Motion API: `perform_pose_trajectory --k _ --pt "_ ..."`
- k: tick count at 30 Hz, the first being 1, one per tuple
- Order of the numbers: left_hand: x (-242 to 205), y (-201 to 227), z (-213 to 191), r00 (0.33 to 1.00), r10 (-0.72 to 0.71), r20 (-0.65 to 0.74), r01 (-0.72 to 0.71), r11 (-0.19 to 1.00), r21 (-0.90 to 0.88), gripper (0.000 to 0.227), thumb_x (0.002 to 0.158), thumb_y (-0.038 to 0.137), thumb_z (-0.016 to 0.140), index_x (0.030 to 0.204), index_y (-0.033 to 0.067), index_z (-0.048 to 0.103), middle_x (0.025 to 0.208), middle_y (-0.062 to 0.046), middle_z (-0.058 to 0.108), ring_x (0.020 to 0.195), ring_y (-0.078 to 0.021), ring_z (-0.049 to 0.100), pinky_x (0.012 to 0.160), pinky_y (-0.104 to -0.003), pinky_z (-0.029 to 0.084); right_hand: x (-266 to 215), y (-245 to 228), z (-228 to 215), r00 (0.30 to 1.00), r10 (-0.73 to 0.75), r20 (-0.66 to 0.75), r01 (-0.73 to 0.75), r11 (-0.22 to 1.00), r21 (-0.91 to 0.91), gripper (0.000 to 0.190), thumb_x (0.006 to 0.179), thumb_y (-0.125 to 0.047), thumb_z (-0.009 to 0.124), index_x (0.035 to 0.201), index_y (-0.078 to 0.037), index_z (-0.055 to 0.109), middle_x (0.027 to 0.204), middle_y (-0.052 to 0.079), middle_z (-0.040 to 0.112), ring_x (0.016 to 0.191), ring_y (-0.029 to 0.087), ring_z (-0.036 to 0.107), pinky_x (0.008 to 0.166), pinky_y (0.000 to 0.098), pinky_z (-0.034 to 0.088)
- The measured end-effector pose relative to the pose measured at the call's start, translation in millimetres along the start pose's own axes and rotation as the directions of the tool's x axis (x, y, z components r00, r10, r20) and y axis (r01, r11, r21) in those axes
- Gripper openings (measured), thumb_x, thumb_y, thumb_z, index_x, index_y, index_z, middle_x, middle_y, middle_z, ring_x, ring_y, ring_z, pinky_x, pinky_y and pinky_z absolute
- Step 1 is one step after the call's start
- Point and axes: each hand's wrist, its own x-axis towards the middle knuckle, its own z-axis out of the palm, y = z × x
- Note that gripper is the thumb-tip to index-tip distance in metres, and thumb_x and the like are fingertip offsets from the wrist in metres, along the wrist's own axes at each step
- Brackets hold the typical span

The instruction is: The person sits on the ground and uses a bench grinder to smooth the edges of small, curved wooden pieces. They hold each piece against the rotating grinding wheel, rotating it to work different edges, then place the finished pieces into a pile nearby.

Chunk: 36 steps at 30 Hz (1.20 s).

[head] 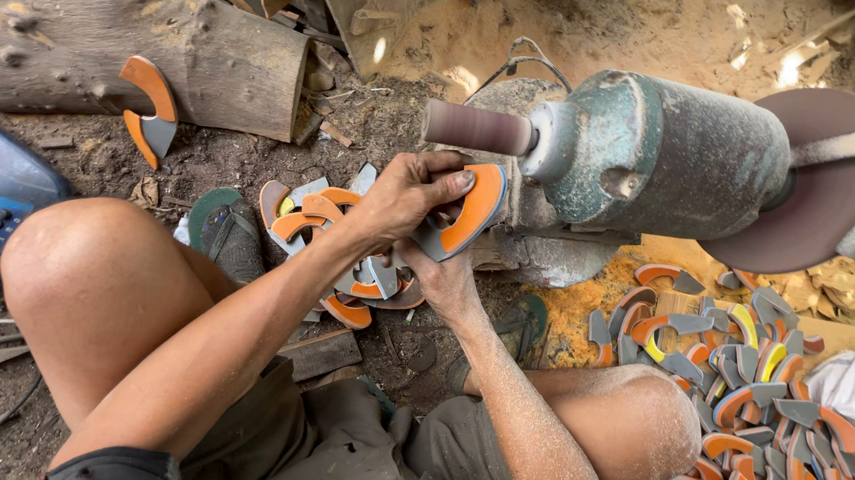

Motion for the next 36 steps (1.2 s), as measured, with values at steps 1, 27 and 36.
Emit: perform_pose_trajectory --k 1,27,36 --pt "-1.3 2.3 -1.4 0.999 0.003 0.042 -0.003 1.000 0.000 0.039 0.098 0.020 0.068 0.130 -0.0011 0.068 0.093 -0.006 0.076 0.070 -0.0081 0.062 0.065 -0.023 0.056 -1.4 0.0 0.7 1.000 -0.018 -0.001 0.018 0.999 -0.033 0.019 0.089 -0.012 0.066 0.103 0.001 0.063 0.091 0.006 0.067 0.084 0.017 0.066 0.076 0.0343 0.054" --pt "53.8 2.5 -19.5 0.985 0.045 -0.168 -0.121 0.871 -0.476 0.011 0.094 0.006 0.067 0.103 -0.0006 0.069 0.083 -0.006 0.073 0.067 -0.0121 0.069 0.061 -0.026 0.061 50.9 -26.8 -17.4 0.966 0.235 0.110 -0.258 0.818 0.514 0.010 0.085 -0.006 0.060 0.087 0.004 0.059 0.066 0.015 0.064 0.046 0.017 0.057 0.036 0.0255 0.040" --pt "70.8 6.9 -19.7 0.981 0.084 -0.175 -0.165 0.834 -0.527 0.021 0.100 0.019 0.069 0.099 -0.0023 0.067 0.076 -0.005 0.067 0.058 -0.0087 0.061 0.049 -0.023 0.051 70.6 -33.2 -26.3 0.955 0.271 0.121 -0.294 0.813 0.503 0.011 0.085 -0.006 0.058 0.091 0.003 0.060 0.063 0.014 0.062 0.040 0.015 0.051 0.032 0.0232 0.035"
